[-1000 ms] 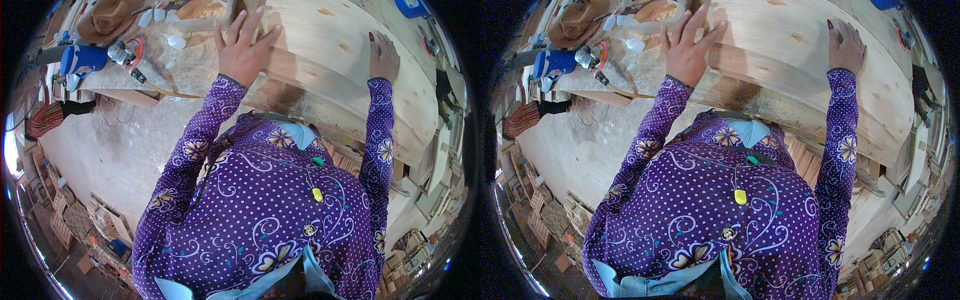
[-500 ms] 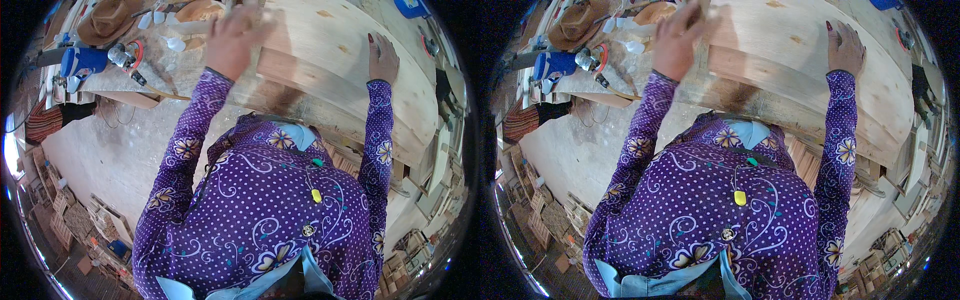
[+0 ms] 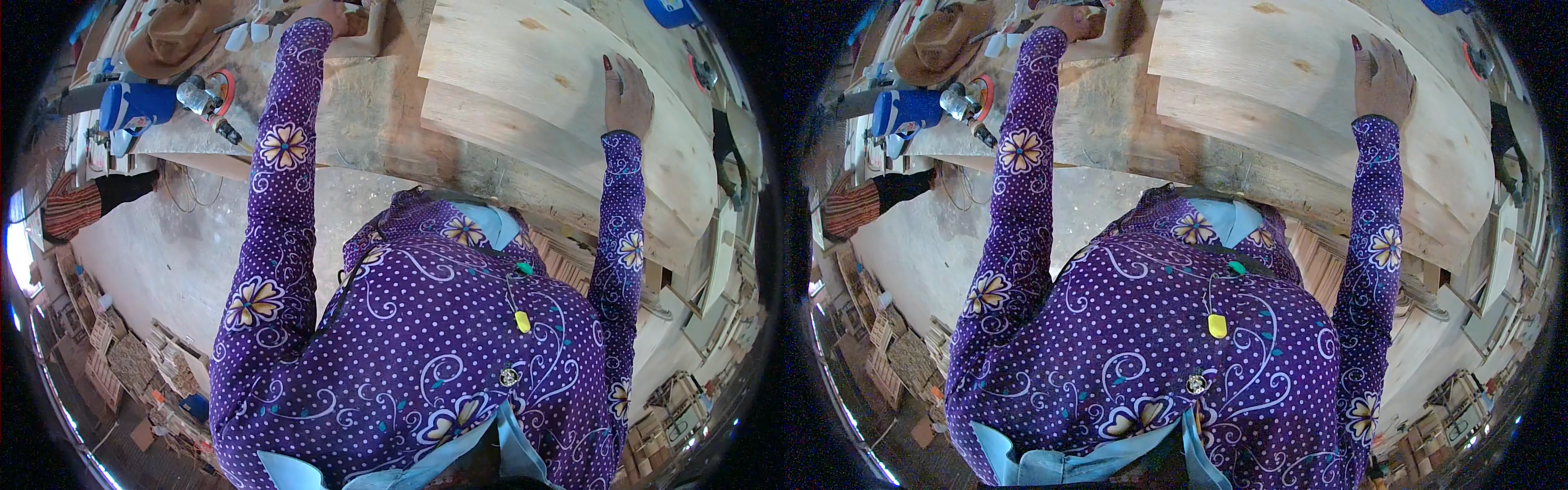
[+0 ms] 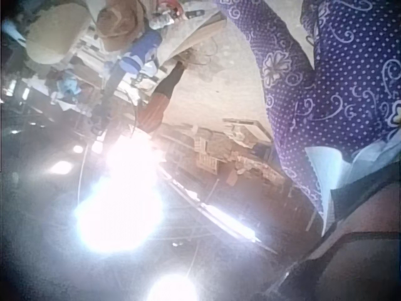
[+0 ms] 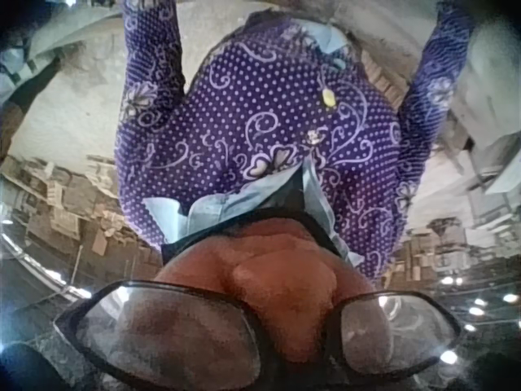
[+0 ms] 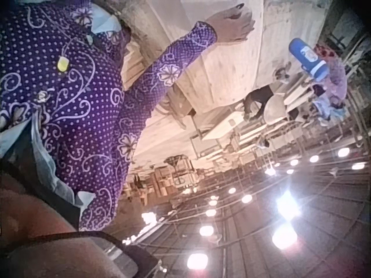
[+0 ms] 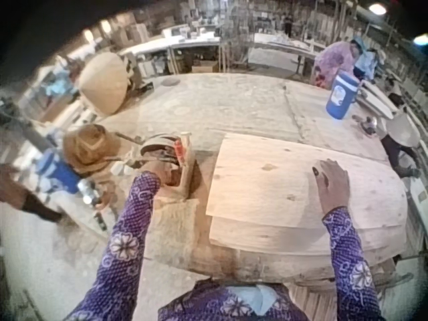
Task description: Applying glue and assembling wooden components for a project.
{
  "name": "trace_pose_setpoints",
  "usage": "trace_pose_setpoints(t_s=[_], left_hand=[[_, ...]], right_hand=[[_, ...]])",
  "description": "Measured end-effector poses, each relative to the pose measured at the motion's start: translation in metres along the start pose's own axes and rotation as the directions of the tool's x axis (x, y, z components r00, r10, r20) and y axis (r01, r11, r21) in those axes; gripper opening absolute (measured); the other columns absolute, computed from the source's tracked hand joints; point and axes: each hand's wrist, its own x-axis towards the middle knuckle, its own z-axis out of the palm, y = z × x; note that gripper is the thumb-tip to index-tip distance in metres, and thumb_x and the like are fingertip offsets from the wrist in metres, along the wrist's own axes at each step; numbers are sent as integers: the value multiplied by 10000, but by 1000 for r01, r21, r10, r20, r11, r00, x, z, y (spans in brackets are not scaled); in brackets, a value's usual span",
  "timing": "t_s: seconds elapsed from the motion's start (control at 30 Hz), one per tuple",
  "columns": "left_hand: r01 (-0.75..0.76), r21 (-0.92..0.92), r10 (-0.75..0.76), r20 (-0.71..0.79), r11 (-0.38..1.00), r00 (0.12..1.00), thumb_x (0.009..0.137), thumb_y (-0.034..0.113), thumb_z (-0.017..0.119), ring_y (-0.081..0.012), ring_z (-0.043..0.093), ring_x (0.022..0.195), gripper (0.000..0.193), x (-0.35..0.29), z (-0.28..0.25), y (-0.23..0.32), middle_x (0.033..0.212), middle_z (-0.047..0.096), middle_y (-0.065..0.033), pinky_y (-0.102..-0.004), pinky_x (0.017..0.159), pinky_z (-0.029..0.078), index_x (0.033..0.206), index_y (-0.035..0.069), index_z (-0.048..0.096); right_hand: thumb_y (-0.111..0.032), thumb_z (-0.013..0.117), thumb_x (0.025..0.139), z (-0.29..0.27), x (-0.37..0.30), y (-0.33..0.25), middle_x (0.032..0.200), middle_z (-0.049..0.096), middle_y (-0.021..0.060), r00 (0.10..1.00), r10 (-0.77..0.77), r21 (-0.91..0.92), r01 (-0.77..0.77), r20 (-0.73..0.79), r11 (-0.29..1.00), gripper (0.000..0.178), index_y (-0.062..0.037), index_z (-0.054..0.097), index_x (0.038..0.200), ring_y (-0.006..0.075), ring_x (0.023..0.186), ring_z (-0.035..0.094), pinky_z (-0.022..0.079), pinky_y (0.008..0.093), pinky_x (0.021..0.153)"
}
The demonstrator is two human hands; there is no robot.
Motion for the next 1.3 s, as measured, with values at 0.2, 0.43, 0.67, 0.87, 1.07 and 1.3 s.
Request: trace_pose_setpoints(t_s=[0.2,0.43,0.67,0.87,1.07,1.3], left_hand=[[92,-347,-136,-104,933,985,737,307,691,-272,661,744,181,-57,-77,25,794,681,-102,-385,652,515,771,133,732],[-816,-522,12,-841,249,542,693,143,713,-291,624,681,156,-93,-79,109,780,659,-103,-374,630,500,836,85,691],[-471,-179,180,-763,864,620,781,279,691,-139,583,859,75,-114,-82,136,841,626,61,-355,903,326,826,218,694],[-389,-158,128,-779,907,614,749,252,706,-122,579,862,51,-118,-72,123,848,628,79,-372,938,306,795,230,697],[-308,-169,70,-770,936,634,757,247,696,-117,583,866,32,-121,-69,118,847,632,94,-371,965,296,788,250,704],[-281,-194,38,-758,940,651,796,155,635,-126,565,947,284,-127,-63,112,982,631,91,-395,1038,258,1032,303,690]], right_hand=[[-409,466,939,-3,0,1,1264,574,68,1000,22,30,-22,4,999,392,-171,582,1229,235,1172,529,390,387,984],[-438,464,935,1,-1,8,1250,584,73,1000,12,29,-11,-14,1000,402,-185,585,1223,249,1167,532,396,384,974],[-437,466,936,2,-1,9,1266,572,91,1000,-14,10,14,-25,1000,405,-185,583,1231,261,1184,521,381,384,998],[-428,463,938,-1,-3,6,1271,569,96,999,35,54,-34,-4,998,399,-188,579,1234,262,1186,519,374,389,1007],[-417,468,936,-1,0,7,1265,573,90,999,24,63,-25,25,998,386,-196,581,1232,263,1182,521,381,391,994],[-398,461,943,3,-2,8,1268,572,71,1000,5,76,-3,-20,997,369,-202,581,1232,254,1178,525,385,382,992]])
